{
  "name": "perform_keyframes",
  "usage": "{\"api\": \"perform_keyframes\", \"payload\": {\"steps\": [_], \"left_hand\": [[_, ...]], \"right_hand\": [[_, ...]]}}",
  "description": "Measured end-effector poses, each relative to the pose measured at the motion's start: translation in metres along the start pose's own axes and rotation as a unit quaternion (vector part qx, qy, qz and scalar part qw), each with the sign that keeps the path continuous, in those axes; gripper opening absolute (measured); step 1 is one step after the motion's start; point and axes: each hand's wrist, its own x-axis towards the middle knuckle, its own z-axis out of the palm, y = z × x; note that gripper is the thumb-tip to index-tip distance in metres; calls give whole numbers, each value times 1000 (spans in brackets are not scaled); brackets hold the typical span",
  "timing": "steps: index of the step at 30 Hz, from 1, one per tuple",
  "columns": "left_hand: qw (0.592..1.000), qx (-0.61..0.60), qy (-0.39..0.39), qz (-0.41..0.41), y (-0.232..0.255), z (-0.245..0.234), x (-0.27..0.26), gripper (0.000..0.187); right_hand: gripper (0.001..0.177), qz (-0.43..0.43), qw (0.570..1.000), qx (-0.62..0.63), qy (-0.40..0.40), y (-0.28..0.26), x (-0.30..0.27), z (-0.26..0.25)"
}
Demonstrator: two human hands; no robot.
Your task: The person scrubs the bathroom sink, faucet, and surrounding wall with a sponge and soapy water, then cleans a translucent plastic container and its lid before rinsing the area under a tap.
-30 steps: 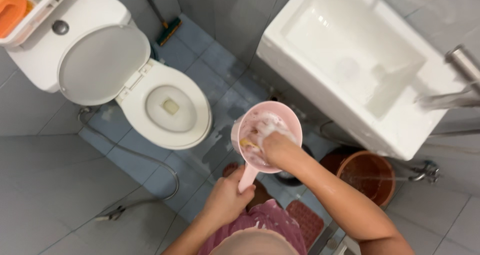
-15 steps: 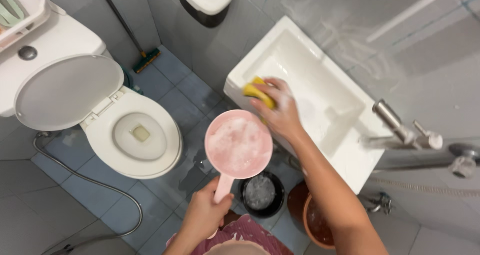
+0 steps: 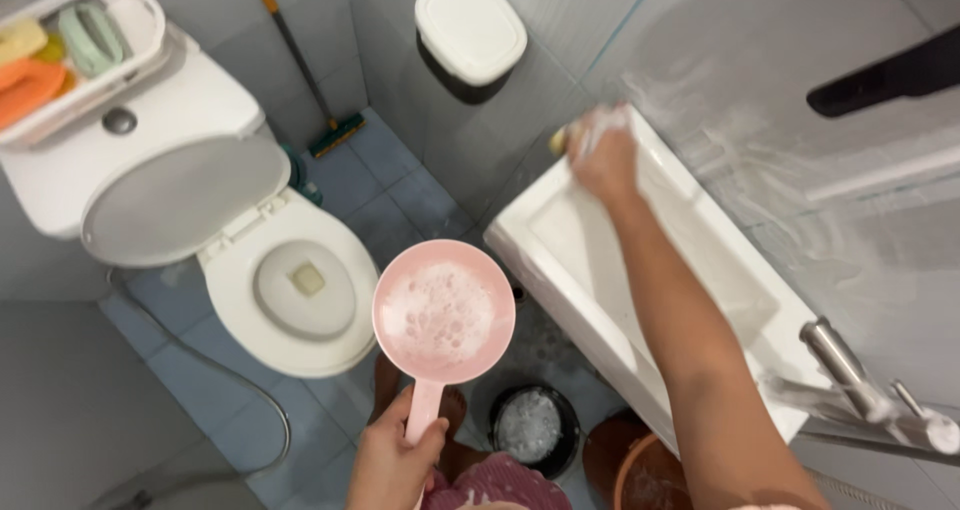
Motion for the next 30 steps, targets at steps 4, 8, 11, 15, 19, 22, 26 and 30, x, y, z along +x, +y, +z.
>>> {"api": "perform_keyframes", "payload": {"steps": [4, 8, 11, 15, 19, 22, 26, 30], "left_hand": [[999, 10, -23, 29, 13, -16, 33, 56], [993, 43, -41, 106, 36, -48, 61, 58], [987, 111, -56, 102, 67, -68, 73, 59], [981, 111, -102, 118, 113, -89, 85, 56], [975, 180, -118, 61, 152, -107, 98, 60], [964, 204, -148, 83, 168, -112, 106, 61], [953, 225, -163, 124, 178, -115, 120, 62], [950, 216, -185, 131, 185, -118, 134, 58]], "right_hand": [[15, -34, 996, 16, -78, -13, -14, 6], [17, 46, 997, -15, -61, 1, 11, -9], [14, 25, 994, -90, -60, -27, -5, 2], [17, 20, 998, 18, -63, -107, -38, -5], [31, 264, 937, 188, -132, -151, -15, -35], [27, -51, 964, 222, -137, -189, 0, -20], [23, -37, 919, 138, -369, -231, 15, 28], [23, 11, 874, 118, -472, -236, 27, 45]]}}
